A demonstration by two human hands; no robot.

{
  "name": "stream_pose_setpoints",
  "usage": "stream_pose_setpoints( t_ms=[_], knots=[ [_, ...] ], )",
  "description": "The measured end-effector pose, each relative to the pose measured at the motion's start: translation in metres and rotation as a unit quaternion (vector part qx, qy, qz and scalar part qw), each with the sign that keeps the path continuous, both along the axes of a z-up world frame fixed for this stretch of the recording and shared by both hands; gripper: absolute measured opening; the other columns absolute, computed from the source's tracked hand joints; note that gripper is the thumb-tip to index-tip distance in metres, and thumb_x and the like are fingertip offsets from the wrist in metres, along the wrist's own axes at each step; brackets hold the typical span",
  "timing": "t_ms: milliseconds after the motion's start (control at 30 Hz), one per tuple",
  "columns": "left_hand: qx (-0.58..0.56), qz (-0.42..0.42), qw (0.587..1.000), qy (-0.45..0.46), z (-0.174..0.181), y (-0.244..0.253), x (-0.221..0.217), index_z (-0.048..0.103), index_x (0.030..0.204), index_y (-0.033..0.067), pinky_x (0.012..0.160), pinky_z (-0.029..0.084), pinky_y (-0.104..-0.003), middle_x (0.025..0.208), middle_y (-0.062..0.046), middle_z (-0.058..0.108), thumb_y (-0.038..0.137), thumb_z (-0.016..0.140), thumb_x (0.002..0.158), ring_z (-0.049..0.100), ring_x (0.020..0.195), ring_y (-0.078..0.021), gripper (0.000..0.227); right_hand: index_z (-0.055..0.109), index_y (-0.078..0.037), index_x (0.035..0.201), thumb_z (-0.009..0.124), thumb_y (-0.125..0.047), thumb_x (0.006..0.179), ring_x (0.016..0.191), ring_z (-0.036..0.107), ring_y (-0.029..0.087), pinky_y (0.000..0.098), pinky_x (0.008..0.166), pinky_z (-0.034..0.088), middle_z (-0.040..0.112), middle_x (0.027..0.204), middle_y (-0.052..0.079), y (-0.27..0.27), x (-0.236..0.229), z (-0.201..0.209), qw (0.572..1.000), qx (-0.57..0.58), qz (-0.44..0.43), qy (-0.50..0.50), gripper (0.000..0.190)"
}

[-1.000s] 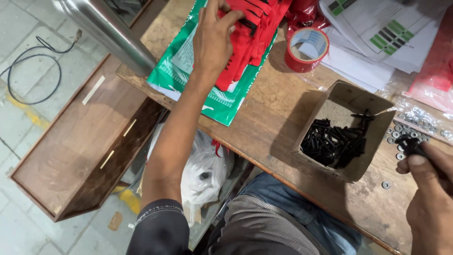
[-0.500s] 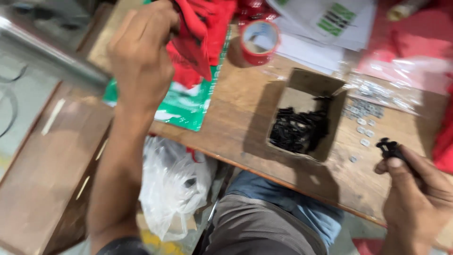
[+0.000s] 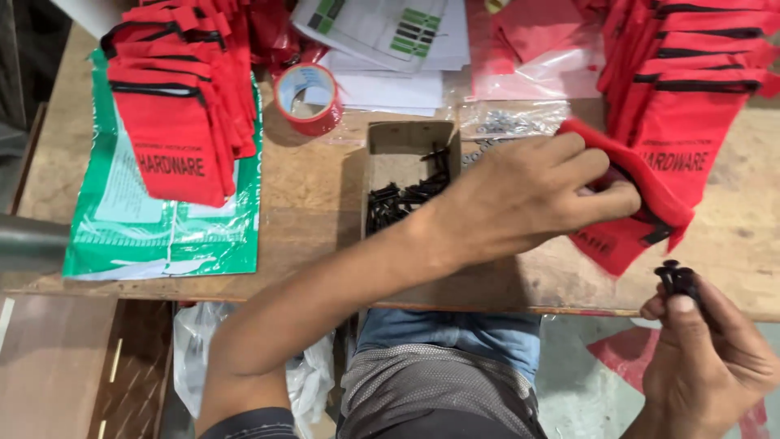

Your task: Packing screws and washers into small red hardware bags.

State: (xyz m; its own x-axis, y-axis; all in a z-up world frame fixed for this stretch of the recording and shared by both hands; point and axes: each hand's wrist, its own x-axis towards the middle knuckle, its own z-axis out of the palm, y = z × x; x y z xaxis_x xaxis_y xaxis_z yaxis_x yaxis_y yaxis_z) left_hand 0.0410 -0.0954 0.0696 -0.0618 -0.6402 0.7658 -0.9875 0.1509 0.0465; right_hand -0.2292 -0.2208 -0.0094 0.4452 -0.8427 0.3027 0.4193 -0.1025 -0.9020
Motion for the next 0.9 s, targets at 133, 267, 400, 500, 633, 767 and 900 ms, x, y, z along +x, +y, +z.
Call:
stream_pose_setpoints(
  t_ms=[133,267,400,500,633,767,900],
  knots=[
    [0.026,-0.03,0.998,0.047,-0.023,-0.02,-0.019,0.062,0.116,0.015,0.083,0.056,-0.037,0.101,-0.003,0.057,0.023,0.072,0.09,0.061,0.096,-0.0214,0.029,0.063,0.012,0.129,0.062,0.017,0.113,0.097,0.07,0.025,0.0342,0.09,0.06,0.067,0.116,0.023,-0.003,-0.013,0.004,0.997,-0.062,-0.028,0.027,0.017],
    [0.058,-0.027,0.99,0.126,-0.038,-0.014,-0.038,0.066,0.098,0.0099,0.097,0.055,-0.041,0.114,-0.009,0.058,0.014,0.076,0.08,0.059,0.112,-0.0283,0.021,0.062,0.003,0.135,0.065,0.003,0.111,0.076,0.061,0.013,0.0178,0.06,0.042,0.068,0.11,0.016,-0.005,-0.006,0.047,0.959,-0.143,-0.06,0.238,0.024],
    [0.055,-0.023,0.979,0.195,-0.038,-0.014,-0.051,0.067,0.098,0.0063,0.094,0.056,-0.038,0.12,-0.009,0.059,0.011,0.076,0.087,0.058,0.116,-0.0293,0.014,0.066,0.007,0.127,0.069,0.002,0.108,0.1,0.069,0.015,0.0208,0.087,0.054,0.065,0.12,0.019,-0.007,0.029,0.1,0.888,-0.313,0.012,0.337,0.019],
    [0.031,-0.028,0.973,0.227,-0.043,-0.015,-0.057,0.067,0.103,0.0049,0.097,0.058,-0.039,0.127,-0.01,0.058,0.007,0.076,0.085,0.059,0.12,-0.0312,0.021,0.071,0.001,0.121,0.071,0.0,0.094,0.078,0.066,0.018,0.026,0.057,0.044,0.071,0.108,0.015,-0.001,0.067,0.137,0.833,-0.368,0.035,0.412,0.027],
    [0.007,-0.031,0.96,0.279,-0.052,-0.015,-0.06,0.068,0.107,0.0056,0.094,0.058,-0.036,0.131,-0.011,0.056,0.005,0.077,0.09,0.063,0.113,-0.0271,0.02,0.074,-0.004,0.121,0.071,-0.003,0.09,0.082,0.071,0.021,0.0324,0.072,0.057,0.073,0.106,0.011,-0.015,0.078,0.137,0.727,-0.505,0.064,0.46,0.031],
    [-0.024,-0.044,0.957,0.285,-0.056,-0.008,-0.066,0.07,0.113,0.0049,0.097,0.057,-0.039,0.128,-0.011,0.055,0.004,0.076,0.091,0.062,0.109,-0.0266,0.023,0.075,-0.008,0.124,0.072,-0.005,0.08,0.087,0.069,0.026,0.0378,0.077,0.056,0.072,0.104,0.007,-0.029,0.073,0.126,0.633,-0.6,0.077,0.483,0.044],
    [-0.021,-0.04,0.965,0.257,-0.06,-0.001,-0.073,0.071,0.115,0.0041,0.095,0.057,-0.038,0.129,-0.013,0.054,0.003,0.074,0.094,0.061,0.112,-0.0291,0.022,0.072,-0.009,0.125,0.072,-0.008,0.07,0.096,0.068,0.026,0.0379,0.079,0.056,0.071,0.105,0.005,-0.027,0.081,0.133,0.592,-0.649,0.12,0.462,0.056]
  ],
)
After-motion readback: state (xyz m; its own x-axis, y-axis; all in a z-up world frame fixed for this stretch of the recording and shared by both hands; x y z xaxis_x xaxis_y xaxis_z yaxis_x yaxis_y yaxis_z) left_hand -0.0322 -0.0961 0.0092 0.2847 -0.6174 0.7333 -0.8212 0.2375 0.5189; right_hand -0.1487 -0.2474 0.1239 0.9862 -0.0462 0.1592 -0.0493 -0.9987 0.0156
